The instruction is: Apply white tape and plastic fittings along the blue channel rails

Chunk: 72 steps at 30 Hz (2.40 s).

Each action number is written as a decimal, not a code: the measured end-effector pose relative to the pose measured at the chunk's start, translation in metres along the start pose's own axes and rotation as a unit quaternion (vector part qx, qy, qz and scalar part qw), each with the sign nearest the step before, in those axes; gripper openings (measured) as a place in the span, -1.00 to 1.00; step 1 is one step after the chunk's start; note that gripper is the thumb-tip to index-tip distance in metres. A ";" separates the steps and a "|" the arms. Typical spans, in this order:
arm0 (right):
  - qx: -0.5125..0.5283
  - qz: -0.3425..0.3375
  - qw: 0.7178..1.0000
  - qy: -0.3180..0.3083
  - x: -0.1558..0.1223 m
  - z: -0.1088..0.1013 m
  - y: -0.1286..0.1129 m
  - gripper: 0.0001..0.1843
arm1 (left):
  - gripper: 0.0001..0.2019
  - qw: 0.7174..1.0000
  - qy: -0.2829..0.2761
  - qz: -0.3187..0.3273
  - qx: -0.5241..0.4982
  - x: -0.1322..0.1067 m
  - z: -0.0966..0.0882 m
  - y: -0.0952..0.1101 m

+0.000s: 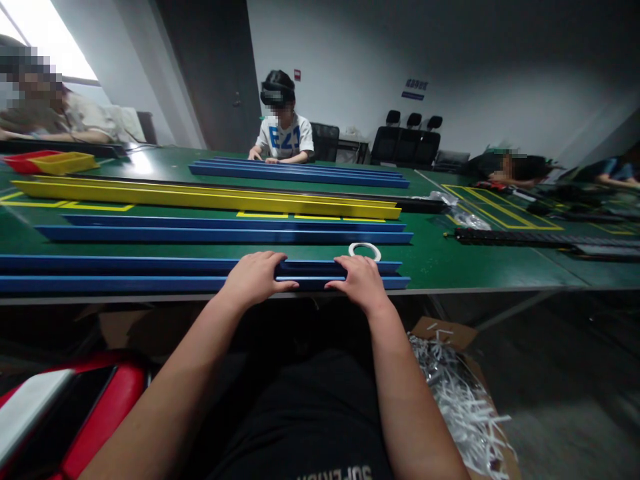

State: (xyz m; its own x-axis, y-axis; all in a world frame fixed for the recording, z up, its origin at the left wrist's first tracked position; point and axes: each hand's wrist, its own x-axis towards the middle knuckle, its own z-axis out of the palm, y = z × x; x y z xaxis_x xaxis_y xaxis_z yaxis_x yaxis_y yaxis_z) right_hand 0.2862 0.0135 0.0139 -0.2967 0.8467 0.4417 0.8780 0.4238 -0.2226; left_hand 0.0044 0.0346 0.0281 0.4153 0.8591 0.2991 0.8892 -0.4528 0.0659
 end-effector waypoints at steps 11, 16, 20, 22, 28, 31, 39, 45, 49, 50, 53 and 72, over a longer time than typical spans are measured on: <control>-0.033 0.028 0.999 -0.033 -0.008 -0.017 0.025 -0.24 | -0.28 0.998 0.061 0.007 -0.010 0.004 0.012 0.037; -0.060 0.039 0.997 -0.029 -0.014 -0.017 0.031 -0.28 | -0.30 0.993 0.110 0.020 -0.034 0.009 0.020 0.074; -0.051 0.029 0.998 -0.014 -0.015 -0.018 0.035 -0.31 | -0.33 0.992 0.107 0.033 -0.053 0.011 0.021 0.078; -0.046 0.024 0.999 -0.006 -0.015 -0.019 0.036 -0.32 | -0.32 0.992 0.101 0.049 -0.061 0.011 0.019 0.071; -0.039 0.019 0.999 0.008 -0.013 -0.018 0.038 -0.36 | -0.33 0.996 0.072 0.000 -0.043 0.000 0.004 0.032; -0.035 0.017 0.999 0.011 -0.011 -0.018 0.040 -0.37 | -0.38 0.997 0.059 -0.012 -0.038 -0.007 -0.001 0.004; -0.040 0.033 0.998 0.027 -0.015 -0.019 0.063 -0.37 | -0.32 0.998 0.038 -0.048 -0.010 -0.022 -0.004 -0.066; -0.062 0.059 0.996 0.017 -0.021 -0.024 0.080 -0.35 | -0.33 0.995 0.087 -0.039 -0.013 -0.022 0.001 -0.055; -0.066 0.064 0.996 0.010 -0.021 -0.027 0.075 -0.32 | -0.33 0.994 0.103 -0.039 -0.011 -0.024 0.001 -0.047; -0.065 0.063 0.996 0.005 -0.021 -0.029 0.073 -0.31 | -0.33 0.993 0.109 -0.039 -0.008 -0.026 0.001 -0.047; -0.063 0.061 0.996 -0.016 -0.022 -0.034 0.067 -0.31 | -0.34 0.990 0.136 -0.028 0.002 -0.030 0.004 -0.049; -0.053 0.095 0.993 -0.035 -0.023 -0.043 0.061 -0.65 | -0.38 0.973 0.229 0.011 0.013 -0.044 0.020 -0.048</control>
State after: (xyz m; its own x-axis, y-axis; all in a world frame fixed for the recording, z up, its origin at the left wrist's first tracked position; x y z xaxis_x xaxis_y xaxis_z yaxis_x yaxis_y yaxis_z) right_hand 0.3632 0.0058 0.0277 -0.1432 0.9300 0.3384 0.9541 0.2205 -0.2024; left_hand -0.0532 0.0230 -0.0071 0.3105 0.6503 0.6933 0.8879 -0.4589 0.0327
